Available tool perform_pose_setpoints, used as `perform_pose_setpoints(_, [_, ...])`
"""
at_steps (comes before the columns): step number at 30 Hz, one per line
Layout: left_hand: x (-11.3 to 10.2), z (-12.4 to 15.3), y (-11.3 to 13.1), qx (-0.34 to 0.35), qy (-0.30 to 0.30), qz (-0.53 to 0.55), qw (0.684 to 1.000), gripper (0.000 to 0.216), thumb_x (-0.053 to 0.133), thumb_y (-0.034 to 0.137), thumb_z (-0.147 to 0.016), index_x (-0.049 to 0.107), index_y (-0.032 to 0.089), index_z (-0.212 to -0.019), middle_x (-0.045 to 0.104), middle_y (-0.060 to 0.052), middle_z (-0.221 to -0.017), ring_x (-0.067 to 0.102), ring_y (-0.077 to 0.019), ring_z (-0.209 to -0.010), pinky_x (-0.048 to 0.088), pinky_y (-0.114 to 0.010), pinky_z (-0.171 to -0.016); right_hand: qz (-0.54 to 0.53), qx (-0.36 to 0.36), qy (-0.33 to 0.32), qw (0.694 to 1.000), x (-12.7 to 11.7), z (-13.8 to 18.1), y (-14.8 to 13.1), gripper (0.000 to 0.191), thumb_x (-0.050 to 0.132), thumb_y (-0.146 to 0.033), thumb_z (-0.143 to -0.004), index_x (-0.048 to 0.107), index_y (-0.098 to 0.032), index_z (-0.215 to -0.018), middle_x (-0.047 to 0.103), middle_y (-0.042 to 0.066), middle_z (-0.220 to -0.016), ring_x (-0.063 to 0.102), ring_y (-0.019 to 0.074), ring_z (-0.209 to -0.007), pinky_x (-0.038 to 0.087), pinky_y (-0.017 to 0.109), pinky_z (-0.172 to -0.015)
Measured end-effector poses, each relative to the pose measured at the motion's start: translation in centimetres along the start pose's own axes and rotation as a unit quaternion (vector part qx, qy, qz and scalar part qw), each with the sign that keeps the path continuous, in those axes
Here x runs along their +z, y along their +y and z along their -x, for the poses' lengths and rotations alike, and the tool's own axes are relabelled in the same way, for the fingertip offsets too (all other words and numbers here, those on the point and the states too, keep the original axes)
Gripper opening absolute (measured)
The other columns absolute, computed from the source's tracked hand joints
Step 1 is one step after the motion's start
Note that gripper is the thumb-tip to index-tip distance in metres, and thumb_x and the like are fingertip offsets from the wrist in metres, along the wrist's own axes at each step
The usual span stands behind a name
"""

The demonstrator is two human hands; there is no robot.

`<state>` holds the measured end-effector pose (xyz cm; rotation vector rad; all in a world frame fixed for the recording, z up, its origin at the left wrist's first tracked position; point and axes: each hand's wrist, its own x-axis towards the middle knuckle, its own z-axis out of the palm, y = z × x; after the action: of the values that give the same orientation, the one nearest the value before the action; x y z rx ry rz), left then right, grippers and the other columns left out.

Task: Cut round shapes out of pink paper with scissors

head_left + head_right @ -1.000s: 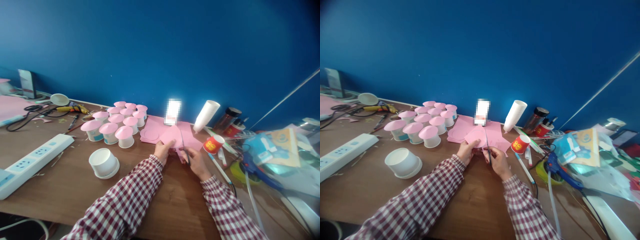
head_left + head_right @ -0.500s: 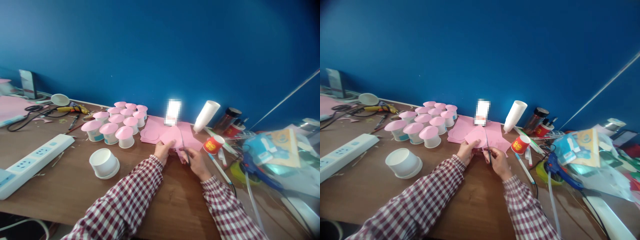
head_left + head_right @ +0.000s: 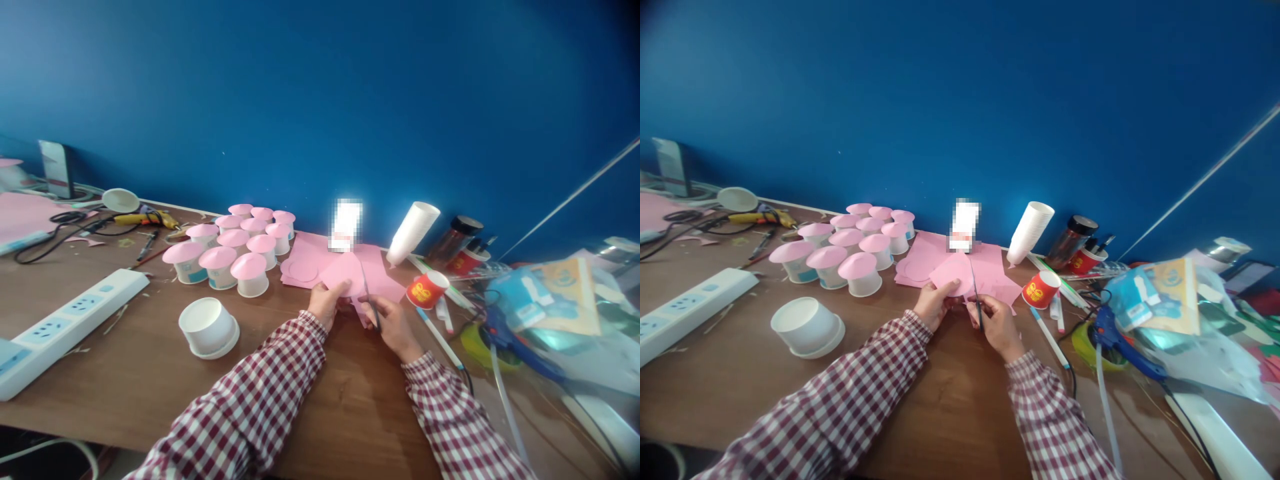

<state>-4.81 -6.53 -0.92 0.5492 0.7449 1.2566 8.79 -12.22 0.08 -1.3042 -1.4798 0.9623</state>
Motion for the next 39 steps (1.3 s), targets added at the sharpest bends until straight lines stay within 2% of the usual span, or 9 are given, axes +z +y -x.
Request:
perform_pose_setpoints(35, [0.08, 0.03, 0.22, -0.005, -0.001, 0.004, 1.0, 0.033, 0.079, 0.023, -0.056, 0.064, 0.008, -0.081, 0.066, -0.008, -0.075, 0.059, -0.0124, -0.056, 0.047, -0.021, -0.045, 0.031, -0.004, 0.004, 0.999, -0.07, 0.02, -0.22, 0.036, 0.057, -0.047, -0.081, 0.065, -0.014, -0.092, 0.055, -0.002, -0.052, 0.051, 0.012, -0.045, 0.044, 0.024, -0.045])
perform_pose_setpoints(39, [-0.03, -0.12, 0.27, 0.002, -0.005, 0.005, 1.0, 0.031, 0.079, 0.023, -0.056, 0.063, 0.009, -0.079, 0.065, -0.006, -0.072, 0.057, -0.0099, -0.053, 0.044, -0.019, -0.043, 0.03, -0.004, 0.004, 1.0, -0.07, 0.07, -0.23, 0.035, 0.057, -0.046, -0.081, 0.065, -0.013, -0.092, 0.054, -0.001, -0.052, 0.051, 0.0122, -0.046, 0.045, 0.024, -0.045])
